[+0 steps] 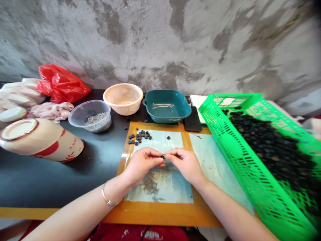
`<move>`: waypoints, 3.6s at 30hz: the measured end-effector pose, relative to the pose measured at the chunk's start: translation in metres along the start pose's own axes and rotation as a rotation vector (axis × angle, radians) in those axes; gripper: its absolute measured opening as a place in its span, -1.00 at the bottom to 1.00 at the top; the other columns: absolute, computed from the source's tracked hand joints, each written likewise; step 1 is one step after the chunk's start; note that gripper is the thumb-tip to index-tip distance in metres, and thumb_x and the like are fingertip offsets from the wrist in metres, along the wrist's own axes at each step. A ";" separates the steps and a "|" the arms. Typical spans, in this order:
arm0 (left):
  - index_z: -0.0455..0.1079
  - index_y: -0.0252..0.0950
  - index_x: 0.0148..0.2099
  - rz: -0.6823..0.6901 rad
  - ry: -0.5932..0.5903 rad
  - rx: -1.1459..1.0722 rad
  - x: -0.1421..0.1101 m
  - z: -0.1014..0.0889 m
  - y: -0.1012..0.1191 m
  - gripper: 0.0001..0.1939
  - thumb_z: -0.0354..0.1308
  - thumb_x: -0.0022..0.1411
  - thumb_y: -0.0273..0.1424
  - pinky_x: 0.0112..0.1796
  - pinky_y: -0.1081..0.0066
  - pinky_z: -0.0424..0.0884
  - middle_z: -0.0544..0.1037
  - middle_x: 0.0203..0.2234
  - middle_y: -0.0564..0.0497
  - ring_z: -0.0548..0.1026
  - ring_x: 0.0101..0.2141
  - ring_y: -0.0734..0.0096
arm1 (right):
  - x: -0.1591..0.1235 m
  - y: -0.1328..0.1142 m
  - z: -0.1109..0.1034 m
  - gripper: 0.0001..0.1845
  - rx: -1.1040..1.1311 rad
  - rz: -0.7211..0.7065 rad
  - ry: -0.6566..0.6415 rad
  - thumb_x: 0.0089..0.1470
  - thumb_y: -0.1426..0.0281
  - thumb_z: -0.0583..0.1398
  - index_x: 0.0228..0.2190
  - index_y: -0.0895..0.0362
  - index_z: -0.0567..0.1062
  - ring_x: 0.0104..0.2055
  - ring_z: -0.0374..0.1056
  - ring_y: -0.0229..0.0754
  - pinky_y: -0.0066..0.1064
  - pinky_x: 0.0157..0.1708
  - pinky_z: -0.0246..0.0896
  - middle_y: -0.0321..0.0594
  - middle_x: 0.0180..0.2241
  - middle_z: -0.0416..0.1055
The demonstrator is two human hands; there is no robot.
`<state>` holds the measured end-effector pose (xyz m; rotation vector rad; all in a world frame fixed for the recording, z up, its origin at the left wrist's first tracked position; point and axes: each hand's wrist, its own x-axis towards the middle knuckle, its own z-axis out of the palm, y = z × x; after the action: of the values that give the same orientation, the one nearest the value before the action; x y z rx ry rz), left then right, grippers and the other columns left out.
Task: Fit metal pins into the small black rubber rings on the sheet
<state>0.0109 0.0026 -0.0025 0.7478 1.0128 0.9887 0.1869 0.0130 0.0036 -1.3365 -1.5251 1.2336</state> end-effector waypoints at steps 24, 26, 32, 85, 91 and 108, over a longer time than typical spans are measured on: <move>0.47 -0.38 -0.33 -0.017 0.027 0.062 0.005 -0.004 0.002 -0.69 0.45 -0.13 -0.39 -0.29 0.38 0.51 0.61 -0.51 -0.01 0.60 -0.45 0.38 | 0.014 0.014 -0.038 -0.79 -0.702 -0.213 -0.087 0.08 0.46 0.21 -0.20 0.08 0.54 -0.19 0.42 -0.04 -0.18 -0.15 0.30 -0.14 -0.23 0.53; 0.46 -0.38 -0.32 -0.020 0.035 0.073 0.005 -0.004 0.002 -0.69 0.45 -0.12 -0.39 -0.29 0.37 0.51 0.61 -0.51 -0.02 0.60 -0.46 0.38 | 0.016 0.015 -0.040 -0.78 -0.766 -0.267 -0.079 0.07 0.47 0.22 -0.20 0.08 0.56 -0.13 0.38 0.02 -0.11 -0.08 0.26 -0.10 -0.22 0.52; 0.47 -0.37 -0.33 -0.035 0.035 0.058 0.005 -0.003 0.002 -0.71 0.44 -0.12 -0.40 -0.29 0.38 0.51 0.61 -0.51 -0.01 0.60 -0.46 0.37 | 0.009 0.006 -0.027 -0.81 -0.547 -0.390 -0.080 0.13 0.30 0.25 -0.19 0.04 0.52 -0.07 0.32 0.00 -0.13 -0.06 0.23 -0.14 -0.20 0.47; 0.51 -0.41 -0.25 0.007 -0.038 0.028 0.005 -0.012 0.012 -0.63 0.42 -0.08 -0.28 -0.33 0.42 0.50 0.62 -0.51 -0.05 0.57 -0.47 0.41 | 0.005 0.000 -0.002 -0.89 -0.083 -0.030 -0.134 0.06 0.34 0.24 -0.36 0.13 0.49 -0.33 0.43 -0.19 -0.35 -0.27 0.32 -0.25 -0.38 0.51; 0.52 -0.40 -0.27 -0.025 -0.076 0.059 0.003 -0.008 0.012 -0.67 0.41 -0.08 -0.30 -0.33 0.43 0.50 0.62 -0.52 -0.02 0.56 -0.49 0.43 | 0.004 0.001 0.000 -0.91 -0.054 -0.025 -0.146 0.05 0.36 0.24 -0.36 0.12 0.50 -0.30 0.44 -0.18 -0.32 -0.22 0.33 -0.24 -0.36 0.51; 0.53 -0.36 -0.34 -0.037 0.011 0.054 0.002 -0.004 0.007 -0.75 0.42 -0.10 -0.36 -0.32 0.40 0.49 0.62 -0.53 -0.04 0.57 -0.47 0.37 | 0.003 0.000 -0.009 -0.76 -0.057 -0.055 -0.041 0.04 0.35 0.26 -0.20 0.11 0.52 -0.28 0.49 -0.14 -0.26 -0.19 0.38 -0.21 -0.34 0.57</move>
<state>0.0052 0.0069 0.0014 0.7667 1.0624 0.9375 0.1953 0.0177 0.0061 -1.3041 -1.6263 1.1975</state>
